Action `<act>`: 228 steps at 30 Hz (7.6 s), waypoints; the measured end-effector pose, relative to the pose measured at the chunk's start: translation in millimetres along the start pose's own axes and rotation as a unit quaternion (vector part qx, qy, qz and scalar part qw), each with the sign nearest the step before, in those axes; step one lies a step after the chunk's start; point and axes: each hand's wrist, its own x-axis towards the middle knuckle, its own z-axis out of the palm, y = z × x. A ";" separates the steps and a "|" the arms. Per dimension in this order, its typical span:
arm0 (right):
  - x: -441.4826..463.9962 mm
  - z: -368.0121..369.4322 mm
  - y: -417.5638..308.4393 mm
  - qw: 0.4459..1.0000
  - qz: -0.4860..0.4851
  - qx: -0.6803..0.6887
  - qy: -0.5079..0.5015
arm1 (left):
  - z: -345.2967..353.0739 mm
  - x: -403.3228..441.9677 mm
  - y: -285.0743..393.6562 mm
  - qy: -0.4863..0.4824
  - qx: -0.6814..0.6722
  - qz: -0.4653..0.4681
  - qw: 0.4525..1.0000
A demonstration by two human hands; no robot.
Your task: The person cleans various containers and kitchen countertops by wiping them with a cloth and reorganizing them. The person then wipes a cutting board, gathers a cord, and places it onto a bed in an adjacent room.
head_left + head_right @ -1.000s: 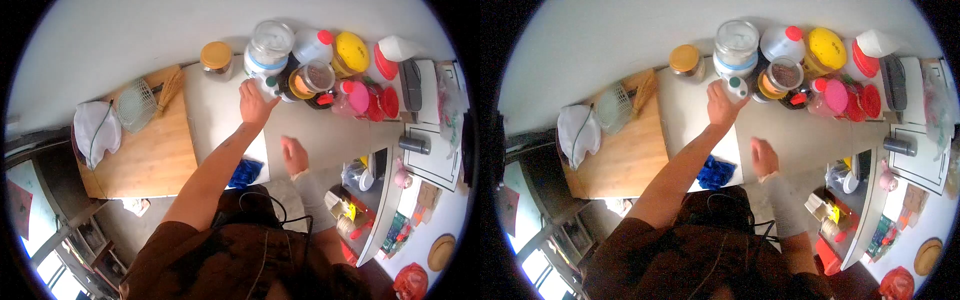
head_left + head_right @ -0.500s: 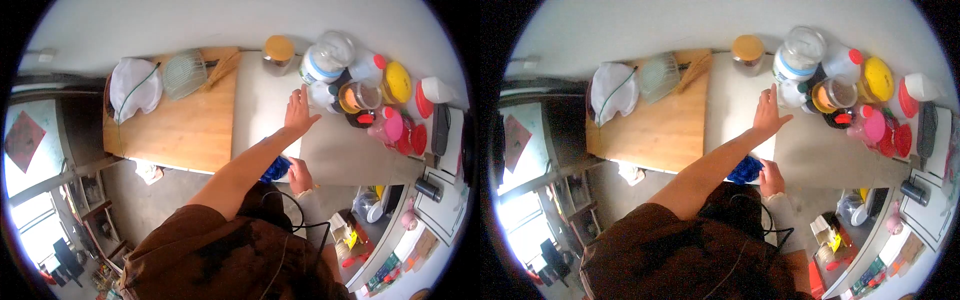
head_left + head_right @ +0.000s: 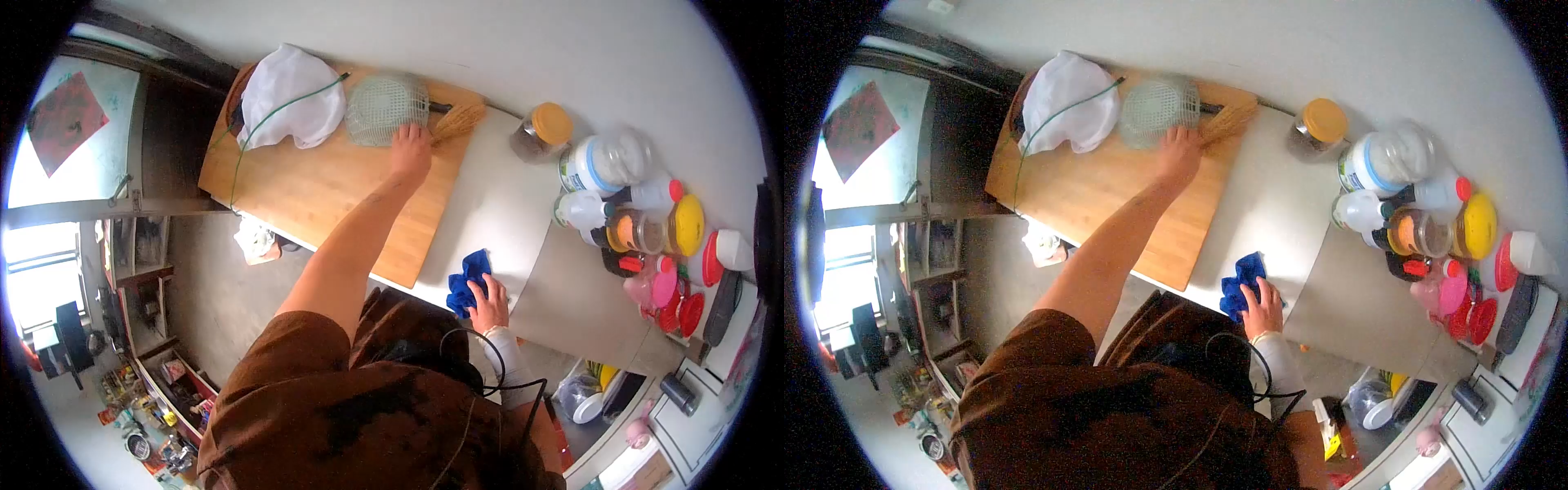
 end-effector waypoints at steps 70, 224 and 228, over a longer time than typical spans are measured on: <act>25.8 46.6 -26.3 0.929 0.243 0.111 0.258 | -105.5 105.5 -525.8 0.019 0.127 -0.069 0.989; -729.2 -162.4 628.7 0.618 0.685 -0.085 0.376 | 60.5 -390.2 352.4 -0.153 -0.065 -0.028 0.986; -718.4 -181.3 595.3 0.601 0.712 -0.071 0.357 | 49.5 -416.8 359.7 -0.154 -0.109 -0.073 0.979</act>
